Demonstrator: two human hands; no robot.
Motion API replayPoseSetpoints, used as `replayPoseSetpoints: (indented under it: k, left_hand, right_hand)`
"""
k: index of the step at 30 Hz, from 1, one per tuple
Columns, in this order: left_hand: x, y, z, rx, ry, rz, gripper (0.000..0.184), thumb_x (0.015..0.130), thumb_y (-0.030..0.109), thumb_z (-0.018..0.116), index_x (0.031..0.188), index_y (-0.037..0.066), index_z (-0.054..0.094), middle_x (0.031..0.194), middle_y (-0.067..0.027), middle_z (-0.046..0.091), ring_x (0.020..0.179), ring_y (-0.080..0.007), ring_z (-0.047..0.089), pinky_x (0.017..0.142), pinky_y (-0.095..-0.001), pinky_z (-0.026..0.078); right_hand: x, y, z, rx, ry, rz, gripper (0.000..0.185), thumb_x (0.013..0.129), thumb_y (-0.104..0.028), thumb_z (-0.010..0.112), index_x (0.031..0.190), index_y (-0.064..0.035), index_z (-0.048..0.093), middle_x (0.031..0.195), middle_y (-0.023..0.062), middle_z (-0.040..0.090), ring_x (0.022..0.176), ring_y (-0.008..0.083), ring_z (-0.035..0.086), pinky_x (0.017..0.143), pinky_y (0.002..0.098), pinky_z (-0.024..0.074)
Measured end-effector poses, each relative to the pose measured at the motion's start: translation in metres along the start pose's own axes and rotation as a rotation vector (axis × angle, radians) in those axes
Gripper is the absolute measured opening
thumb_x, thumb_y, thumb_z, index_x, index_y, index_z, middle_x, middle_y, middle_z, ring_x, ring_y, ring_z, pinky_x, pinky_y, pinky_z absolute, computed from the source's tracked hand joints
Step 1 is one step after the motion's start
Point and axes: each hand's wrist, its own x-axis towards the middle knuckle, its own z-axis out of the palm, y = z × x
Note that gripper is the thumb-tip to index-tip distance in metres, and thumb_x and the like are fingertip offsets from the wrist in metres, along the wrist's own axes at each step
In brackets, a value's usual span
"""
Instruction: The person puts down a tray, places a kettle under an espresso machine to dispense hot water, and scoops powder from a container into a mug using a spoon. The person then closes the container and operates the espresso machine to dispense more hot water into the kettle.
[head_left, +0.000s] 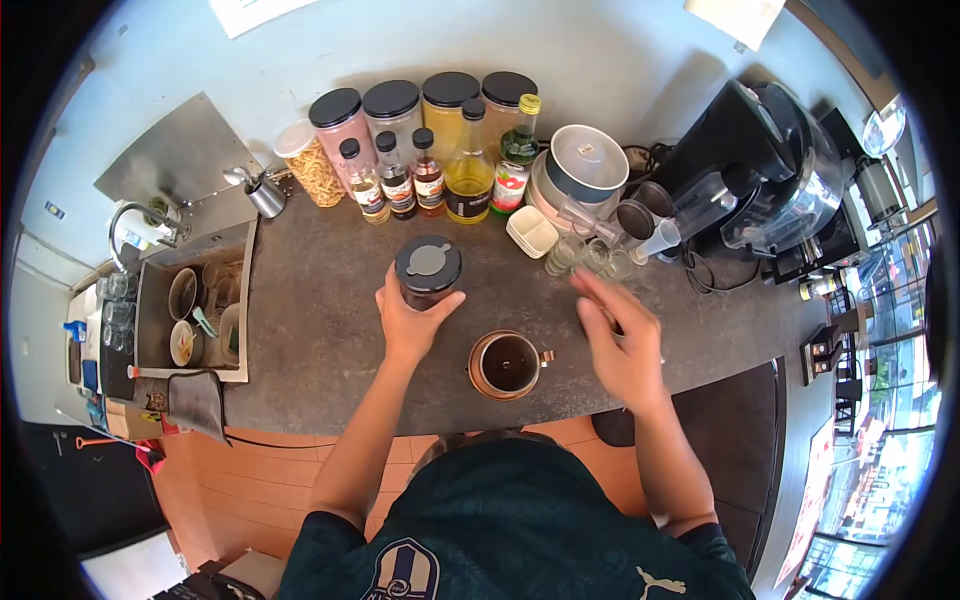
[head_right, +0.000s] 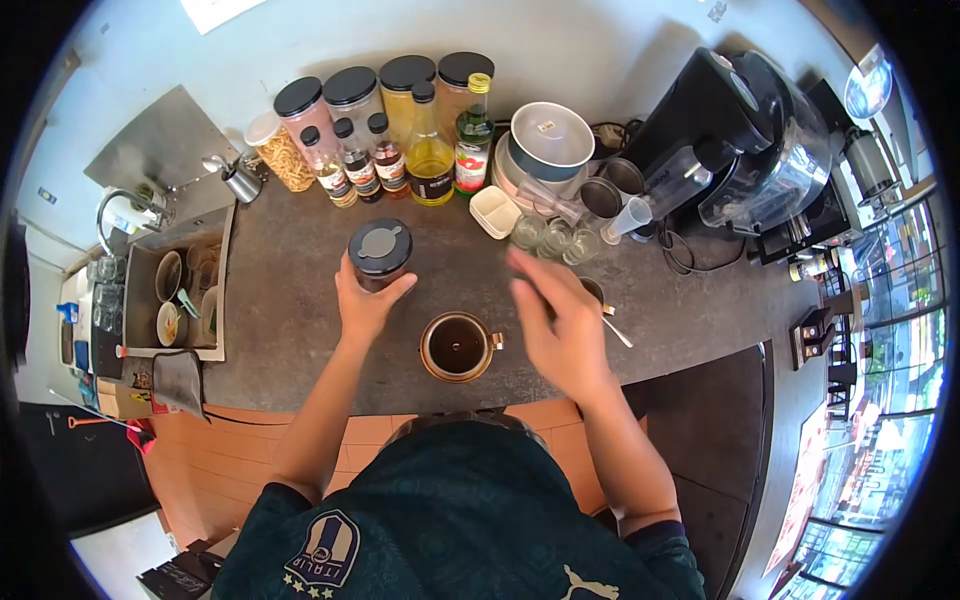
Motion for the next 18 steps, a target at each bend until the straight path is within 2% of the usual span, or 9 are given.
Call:
replayPoseSetpoints:
  k: [1,2,3,5,9,14,18]
  left_hand:
    - [0.003,-0.008,0.008,-0.052,0.004,-0.043,0.101,0.064,0.034,0.095,0.144,0.002,0.043,0.135,-0.0164,0.054,0.129,-0.0344,0.045,0.106,-0.0450,0.042]
    - [0.006,-0.017,0.015,-0.050,-0.006,-0.041,0.101,0.064,0.034,0.095,0.144,0.002,0.043,0.135,-0.0164,0.054,0.129,-0.0344,0.045,0.106,-0.0450,0.042]
    - [0.010,-0.027,0.023,-0.043,-0.003,0.025,0.101,0.064,0.035,0.095,0.144,0.002,0.043,0.136,-0.0166,0.053,0.129,-0.0343,0.047,0.106,-0.0445,0.042]
    - [0.016,-0.037,0.035,-0.038,-0.010,0.096,0.101,0.064,0.035,0.095,0.144,0.002,0.044,0.136,-0.0167,0.052,0.128,-0.0342,0.049,0.107,-0.0439,0.043]
    - [0.021,-0.044,0.050,-0.042,-0.056,0.021,0.100,0.064,0.035,0.095,0.143,0.001,0.043,0.136,-0.0169,0.052,0.126,-0.0328,0.053,0.106,-0.0425,0.045]
    - [0.033,-0.053,0.066,-0.090,-0.050,0.053,0.102,0.064,0.033,0.096,0.144,0.000,0.042,0.137,-0.0171,0.053,0.126,-0.0310,0.055,0.105,-0.0414,0.046]
    - [0.048,-0.050,0.074,-0.117,-0.069,0.062,0.109,0.063,0.033,0.097,0.147,-0.002,0.037,0.145,-0.0207,0.049,0.131,-0.0310,0.053,0.107,-0.0411,0.044]
  right_hand:
    - [-0.018,0.014,-0.002,-0.001,0.007,0.010,0.032,0.097,-0.003,0.062,0.129,0.0002,0.063,0.116,0.0145,0.071,0.107,0.0184,0.067,0.091,0.0290,0.0508]
    - [-0.038,0.030,-0.002,0.065,0.067,0.136,0.030,0.097,-0.001,0.060,0.127,0.0004,0.064,0.113,0.0120,0.071,0.104,0.0151,0.066,0.088,0.0269,0.0509]
    - [-0.055,0.043,0.000,0.132,0.127,0.262,0.028,0.098,0.001,0.058,0.126,0.0006,0.064,0.110,0.0095,0.072,0.101,0.0117,0.065,0.085,0.0248,0.0511]
    - [-0.083,0.057,0.004,0.125,0.077,0.424,0.026,0.098,0.000,0.058,0.123,0.0010,0.065,0.107,0.0078,0.071,0.097,0.0123,0.066,0.082,0.0253,0.0517]
    - [-0.115,0.076,0.021,0.156,-0.011,0.509,0.027,0.097,-0.001,0.060,0.124,0.0010,0.064,0.111,0.0096,0.070,0.095,0.0128,0.066,0.081,0.0260,0.0516]
    - [-0.119,0.085,0.034,0.099,-0.100,0.464,0.035,0.094,-0.003,0.064,0.128,-0.0007,0.062,0.112,0.0132,0.068,0.093,0.0184,0.068,0.076,0.0286,0.0525]
    - [-0.107,0.087,0.042,0.111,-0.150,0.415,0.038,0.093,-0.005,0.065,0.131,-0.0028,0.061,0.116,0.0148,0.067,0.093,0.0214,0.069,0.075,0.0308,0.0541]
